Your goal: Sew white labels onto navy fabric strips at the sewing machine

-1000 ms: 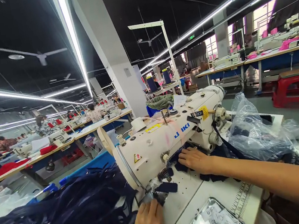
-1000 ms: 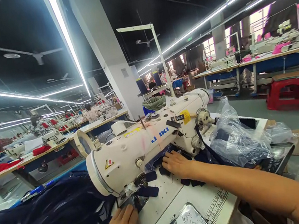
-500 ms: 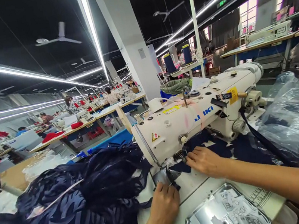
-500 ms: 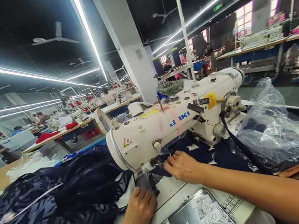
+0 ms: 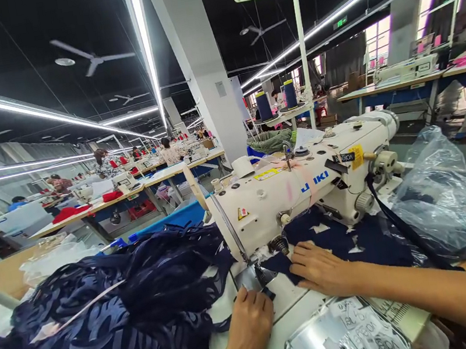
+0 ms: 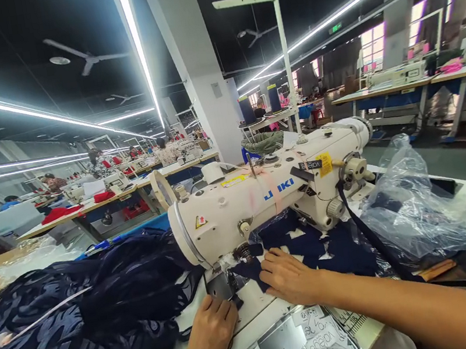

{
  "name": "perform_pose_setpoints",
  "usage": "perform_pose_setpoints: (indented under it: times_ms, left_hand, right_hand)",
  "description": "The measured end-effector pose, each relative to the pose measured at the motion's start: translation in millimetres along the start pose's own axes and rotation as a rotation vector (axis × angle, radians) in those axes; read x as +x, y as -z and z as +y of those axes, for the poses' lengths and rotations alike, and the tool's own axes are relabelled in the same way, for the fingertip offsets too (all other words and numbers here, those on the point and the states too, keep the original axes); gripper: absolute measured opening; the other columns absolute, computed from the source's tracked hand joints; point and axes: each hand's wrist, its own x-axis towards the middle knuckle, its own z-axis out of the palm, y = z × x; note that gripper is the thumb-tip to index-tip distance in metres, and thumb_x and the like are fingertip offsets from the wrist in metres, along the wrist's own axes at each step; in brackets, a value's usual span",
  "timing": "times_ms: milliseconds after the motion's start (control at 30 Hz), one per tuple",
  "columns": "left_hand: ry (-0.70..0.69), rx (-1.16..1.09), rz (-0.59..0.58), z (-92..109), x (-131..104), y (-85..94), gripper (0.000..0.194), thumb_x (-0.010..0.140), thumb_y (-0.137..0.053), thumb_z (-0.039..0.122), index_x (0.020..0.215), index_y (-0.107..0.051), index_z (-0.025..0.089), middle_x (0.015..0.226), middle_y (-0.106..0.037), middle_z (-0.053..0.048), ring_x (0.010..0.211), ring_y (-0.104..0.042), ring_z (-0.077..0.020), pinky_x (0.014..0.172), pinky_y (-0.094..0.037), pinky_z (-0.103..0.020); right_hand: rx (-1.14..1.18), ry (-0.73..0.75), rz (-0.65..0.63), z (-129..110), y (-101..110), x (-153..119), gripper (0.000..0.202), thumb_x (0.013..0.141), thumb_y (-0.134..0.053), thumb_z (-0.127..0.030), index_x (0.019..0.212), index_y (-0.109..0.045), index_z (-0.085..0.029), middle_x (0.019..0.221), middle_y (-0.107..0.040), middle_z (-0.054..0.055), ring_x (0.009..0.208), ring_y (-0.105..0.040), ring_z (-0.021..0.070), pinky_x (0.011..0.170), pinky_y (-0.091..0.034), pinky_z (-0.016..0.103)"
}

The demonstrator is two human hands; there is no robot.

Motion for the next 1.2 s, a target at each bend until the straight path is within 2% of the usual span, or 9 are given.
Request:
perform_pose_setpoints:
  times_ms: [167,267,333,400,500,600,833,1200]
  left_hand:
    - [-0.003,0.001,0.012,0,-2,-0.5,0.025,0.075,-0.042,-0.001,0.057,-0.047,0.016,0.055,-0.05,0.001,0.053,-0.045,-0.0154,0.057,-0.028,-0.03]
    - [-0.004,-0.005,0.025,1,-2,-0.8,0.025,0.075,-0.043,-0.001,0.057,-0.047,0.016,0.054,-0.05,0.001,0.052,-0.045,-0.0151,0.056,-0.028,-0.03]
    - [-0.004,-0.004,0.04,1,-1,-0.6,0.026,0.075,-0.043,-0.001,0.056,-0.046,0.016,0.054,-0.05,0.001,0.051,-0.045,-0.015,0.055,-0.029,-0.03]
    - [-0.001,0.003,0.043,1,-1,0.3,0.027,0.076,-0.042,0.0,0.056,-0.046,0.016,0.053,-0.05,0.001,0.051,-0.046,-0.0151,0.055,-0.03,-0.03]
    - [0.027,0.019,0.029,0,-4,3.8,0.026,0.078,-0.04,0.0,0.059,-0.049,0.015,0.053,-0.05,0.001,0.051,-0.048,-0.0152,0.054,-0.033,-0.03]
    - [0.053,0.012,0.045,-2,-8,9.3,0.027,0.08,-0.037,0.001,0.062,-0.051,0.015,0.054,-0.051,0.0,0.05,-0.048,-0.0143,0.053,-0.035,-0.029]
    - [0.027,-0.053,0.167,-1,-6,13.1,0.027,0.084,-0.03,0.002,0.079,-0.055,0.012,0.057,-0.052,0.0,0.048,-0.047,-0.0121,0.052,-0.036,-0.027]
    - [-0.044,-0.032,0.044,3,-5,5.5,0.023,0.081,-0.035,0.001,0.072,-0.053,0.013,0.059,-0.052,-0.001,0.052,-0.048,-0.0152,0.057,-0.034,-0.03]
  right_hand:
    - [-0.109,0.193,0.081,-1,-2,5,0.016,0.082,-0.046,-0.013,0.068,-0.054,-0.015,0.068,-0.052,0.003,0.072,-0.046,0.0164,0.087,-0.029,0.036]
    - [-0.153,0.292,0.097,-5,-6,11,0.02,0.082,-0.042,-0.007,0.067,-0.052,-0.015,0.067,-0.052,0.003,0.07,-0.045,0.0157,0.087,-0.029,0.037]
    - [-0.128,0.245,0.112,-12,-10,16,0.017,0.081,-0.042,-0.008,0.07,-0.053,-0.015,0.074,-0.054,0.004,0.075,-0.047,0.017,0.086,-0.03,0.037]
    - [-0.059,0.12,0.107,-21,-15,24,0.015,0.08,-0.042,-0.008,0.075,-0.054,-0.014,0.082,-0.055,0.006,0.081,-0.048,0.0184,0.084,-0.033,0.035]
    - [0.104,-0.066,0.026,-33,-20,39,0.012,0.078,-0.045,-0.009,0.08,-0.056,-0.012,0.087,-0.056,0.007,0.082,-0.05,0.0189,0.076,-0.038,0.031]
    - [0.27,-0.162,-0.058,-38,-18,49,0.01,0.076,-0.047,-0.01,0.077,-0.057,-0.012,0.085,-0.058,0.008,0.078,-0.051,0.0186,0.071,-0.039,0.029]
    - [0.419,-0.232,-0.091,-35,-13,51,0.016,0.076,-0.046,-0.007,0.064,-0.054,-0.014,0.076,-0.058,0.005,0.072,-0.052,0.0153,0.068,-0.039,0.025]
    - [0.416,-0.269,-0.066,-42,-14,50,0.016,0.078,-0.044,-0.007,0.069,-0.056,-0.013,0.08,-0.058,0.007,0.077,-0.051,0.0172,0.073,-0.039,0.03]
